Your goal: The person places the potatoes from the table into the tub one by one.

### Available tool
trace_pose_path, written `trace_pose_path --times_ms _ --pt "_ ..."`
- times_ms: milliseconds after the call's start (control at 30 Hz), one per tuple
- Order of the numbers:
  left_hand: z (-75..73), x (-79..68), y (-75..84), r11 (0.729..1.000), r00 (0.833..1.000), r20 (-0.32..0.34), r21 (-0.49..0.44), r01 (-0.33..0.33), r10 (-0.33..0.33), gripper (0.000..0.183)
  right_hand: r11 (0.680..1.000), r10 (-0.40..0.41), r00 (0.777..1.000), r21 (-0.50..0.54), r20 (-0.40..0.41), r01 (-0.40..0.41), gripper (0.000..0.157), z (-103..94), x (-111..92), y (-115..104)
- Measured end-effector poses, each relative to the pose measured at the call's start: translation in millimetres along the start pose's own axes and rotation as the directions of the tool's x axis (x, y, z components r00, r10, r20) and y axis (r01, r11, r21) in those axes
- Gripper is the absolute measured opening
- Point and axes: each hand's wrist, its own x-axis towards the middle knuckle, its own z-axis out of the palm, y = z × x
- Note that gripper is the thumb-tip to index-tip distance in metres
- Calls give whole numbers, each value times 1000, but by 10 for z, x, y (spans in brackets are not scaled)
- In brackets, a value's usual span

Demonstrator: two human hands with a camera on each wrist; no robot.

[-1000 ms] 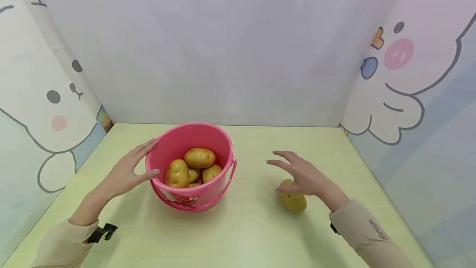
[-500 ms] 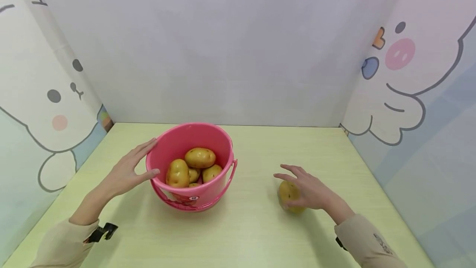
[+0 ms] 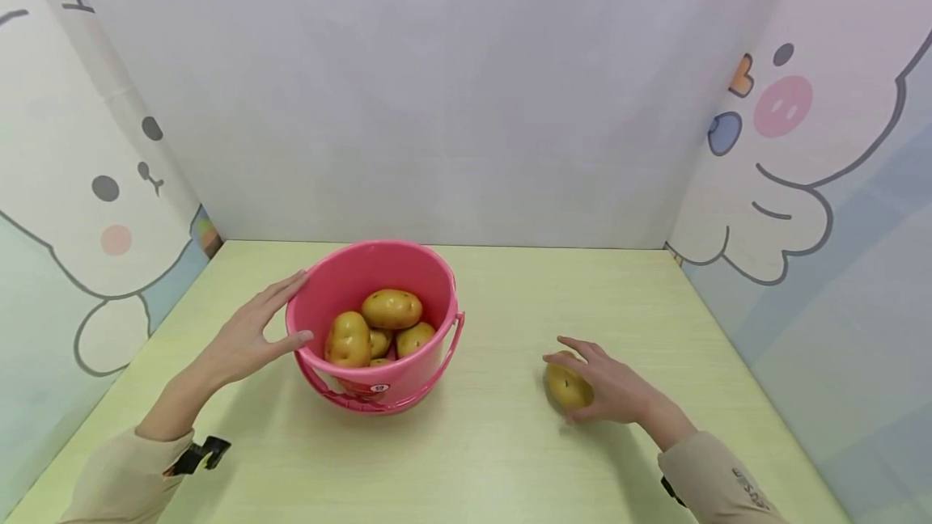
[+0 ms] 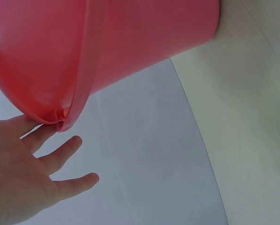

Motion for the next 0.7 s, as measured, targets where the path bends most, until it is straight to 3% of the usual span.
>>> trace_pose_path --times_ms 267,700 --pt "0 3 -4 1000 1000 -7 -2 -18 18 78 999 -29 999 22 -23 29 81 77 -26 40" --pt "-13 4 3 1000 1000 -4 0 -9 9 80 998 4 999 59 42 -7 83 103 1 39"
